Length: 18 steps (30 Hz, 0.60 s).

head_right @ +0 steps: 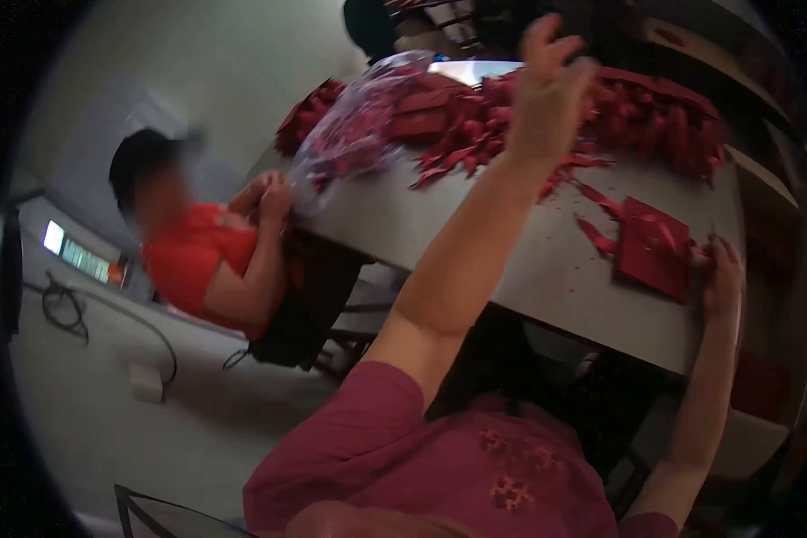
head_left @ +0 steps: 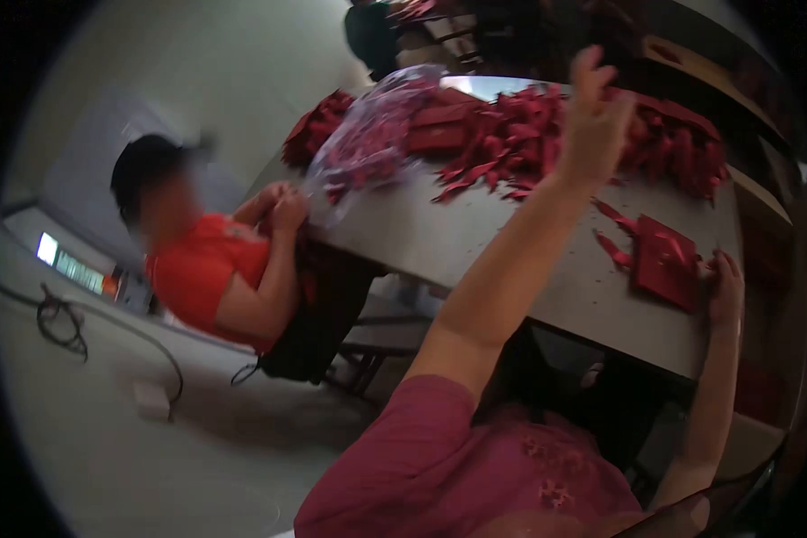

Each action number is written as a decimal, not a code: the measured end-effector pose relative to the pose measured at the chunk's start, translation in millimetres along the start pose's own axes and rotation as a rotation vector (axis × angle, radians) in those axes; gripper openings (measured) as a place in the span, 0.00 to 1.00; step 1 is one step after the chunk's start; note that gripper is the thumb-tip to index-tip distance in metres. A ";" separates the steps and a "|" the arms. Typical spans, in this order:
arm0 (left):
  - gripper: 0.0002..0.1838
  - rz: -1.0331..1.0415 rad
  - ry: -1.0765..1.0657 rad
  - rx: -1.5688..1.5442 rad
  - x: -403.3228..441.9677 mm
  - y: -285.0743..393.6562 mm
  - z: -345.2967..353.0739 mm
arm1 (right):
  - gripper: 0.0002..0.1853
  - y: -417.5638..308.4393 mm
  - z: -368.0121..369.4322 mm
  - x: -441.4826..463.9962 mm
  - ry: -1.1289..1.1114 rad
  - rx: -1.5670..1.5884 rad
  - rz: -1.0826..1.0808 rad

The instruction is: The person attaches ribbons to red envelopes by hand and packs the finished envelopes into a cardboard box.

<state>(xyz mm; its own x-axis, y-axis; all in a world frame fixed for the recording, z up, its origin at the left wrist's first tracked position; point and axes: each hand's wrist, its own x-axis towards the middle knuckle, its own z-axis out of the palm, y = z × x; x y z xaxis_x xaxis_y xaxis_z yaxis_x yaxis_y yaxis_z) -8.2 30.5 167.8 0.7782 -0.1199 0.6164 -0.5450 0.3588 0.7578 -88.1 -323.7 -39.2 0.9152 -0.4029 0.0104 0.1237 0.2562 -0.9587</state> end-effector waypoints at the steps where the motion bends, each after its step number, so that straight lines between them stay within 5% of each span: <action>1: 0.34 0.057 -0.011 0.168 3.8 -24.0 4.2 | 0.10 6.9 -8.1 7.3 0.002 0.017 -0.004; 9: 0.29 -0.071 0.082 -0.072 -69.0 -5.8 -68.7 | 0.11 22.4 -41.7 29.5 -0.068 -0.006 -0.038; 13: 0.24 -0.190 0.401 0.053 -95.9 6.9 -139.2 | 0.13 23.7 -43.8 32.2 -0.055 -0.059 -0.037; 18: 0.18 0.063 0.815 0.060 -105.4 46.8 -188.1 | 0.12 11.6 -15.7 9.8 0.033 -0.081 -0.041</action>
<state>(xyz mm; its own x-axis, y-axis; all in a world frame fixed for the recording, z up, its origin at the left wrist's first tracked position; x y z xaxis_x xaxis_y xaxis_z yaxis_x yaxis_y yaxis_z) -57.0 234.0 98.1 0.7160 0.6171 0.3266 -0.5927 0.2900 0.7514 -83.7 -338.5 -54.7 0.8964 -0.4412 0.0422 0.1282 0.1670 -0.9776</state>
